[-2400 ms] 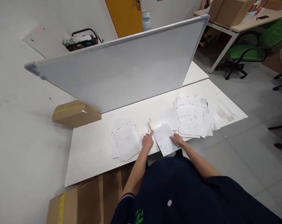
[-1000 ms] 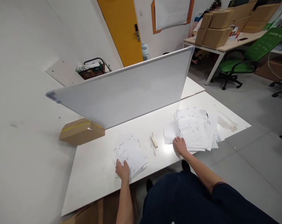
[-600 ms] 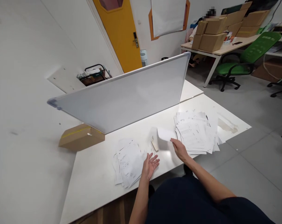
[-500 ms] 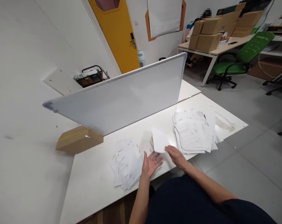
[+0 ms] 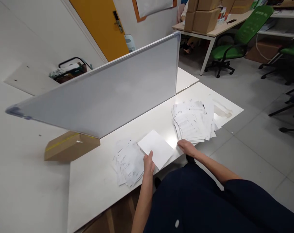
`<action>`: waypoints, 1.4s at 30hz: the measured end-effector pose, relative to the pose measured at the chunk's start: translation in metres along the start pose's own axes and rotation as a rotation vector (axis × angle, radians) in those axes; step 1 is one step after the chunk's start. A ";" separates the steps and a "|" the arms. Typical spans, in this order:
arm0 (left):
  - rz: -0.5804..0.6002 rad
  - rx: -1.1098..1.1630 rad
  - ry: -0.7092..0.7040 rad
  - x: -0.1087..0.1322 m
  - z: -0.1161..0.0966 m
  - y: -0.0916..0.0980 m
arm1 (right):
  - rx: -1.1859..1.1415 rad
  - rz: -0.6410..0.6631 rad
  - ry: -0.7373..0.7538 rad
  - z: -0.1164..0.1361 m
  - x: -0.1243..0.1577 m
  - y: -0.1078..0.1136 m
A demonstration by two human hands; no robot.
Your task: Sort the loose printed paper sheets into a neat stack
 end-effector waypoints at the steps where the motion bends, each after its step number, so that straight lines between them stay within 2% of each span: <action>1: -0.004 -0.007 -0.010 0.001 -0.002 0.000 | 0.047 -0.025 -0.091 -0.020 -0.011 0.005; 3: 0.008 -0.027 -0.027 0.004 -0.003 -0.002 | 0.123 -0.182 -0.286 -0.057 -0.029 0.026; 5: 0.033 -0.041 -0.031 0.007 0.000 -0.005 | 0.195 -0.278 -0.420 -0.082 -0.043 0.037; 8: 0.068 -0.047 -0.014 0.010 0.009 -0.009 | 0.272 -0.281 -0.521 -0.096 -0.055 0.031; 11: 0.077 -0.055 0.003 0.012 0.016 -0.009 | 0.299 -0.268 -0.547 -0.095 -0.057 0.022; 16: 0.025 -0.013 -0.015 0.011 0.017 0.000 | 0.301 -0.262 -0.495 -0.083 -0.055 0.024; 19: 0.016 -0.001 -0.010 0.011 0.015 0.003 | 0.287 -0.247 -0.457 -0.070 -0.054 0.038; 21: 0.017 0.007 0.004 0.012 0.013 0.002 | 0.234 -0.222 -0.400 -0.052 -0.052 0.051; 23: 0.019 0.007 0.022 0.013 0.011 0.001 | 0.103 -0.194 -0.316 -0.024 -0.045 0.068; 25: 0.012 -0.013 0.039 0.014 0.008 0.000 | -0.128 -0.147 -0.234 0.006 -0.036 0.084; 28: 0.017 -0.021 0.061 0.014 0.005 -0.005 | -0.575 -0.125 -0.264 0.027 -0.024 0.096; 29: 0.027 -0.009 0.064 0.013 0.004 -0.007 | -0.701 -0.105 -0.300 0.028 -0.021 0.091; 31: 0.052 0.029 0.058 0.013 0.003 -0.013 | -0.860 -0.034 -0.385 0.024 -0.018 0.066; 33: 0.067 0.075 0.040 0.013 -0.001 -0.018 | -0.881 0.038 -0.474 0.016 -0.015 0.033; 36: 0.055 0.149 0.022 0.014 -0.006 -0.021 | -0.788 0.064 -0.558 0.001 -0.009 -0.005; 39: 0.033 0.163 0.027 0.018 -0.010 -0.022 | -0.710 0.060 -0.573 -0.003 -0.004 -0.023; 42: 0.056 0.117 0.021 0.020 -0.012 -0.026 | -0.672 0.086 -0.558 0.004 0.000 -0.029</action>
Point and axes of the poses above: each hand's wrist, its own x-axis away from the middle knuckle, its own y-axis out of the back of the hand, z = x × y, the point moved 10 cm from there along -x, towards the middle knuckle, and after that the axes turned 13 degrees about -y, right-handed, at the moved point
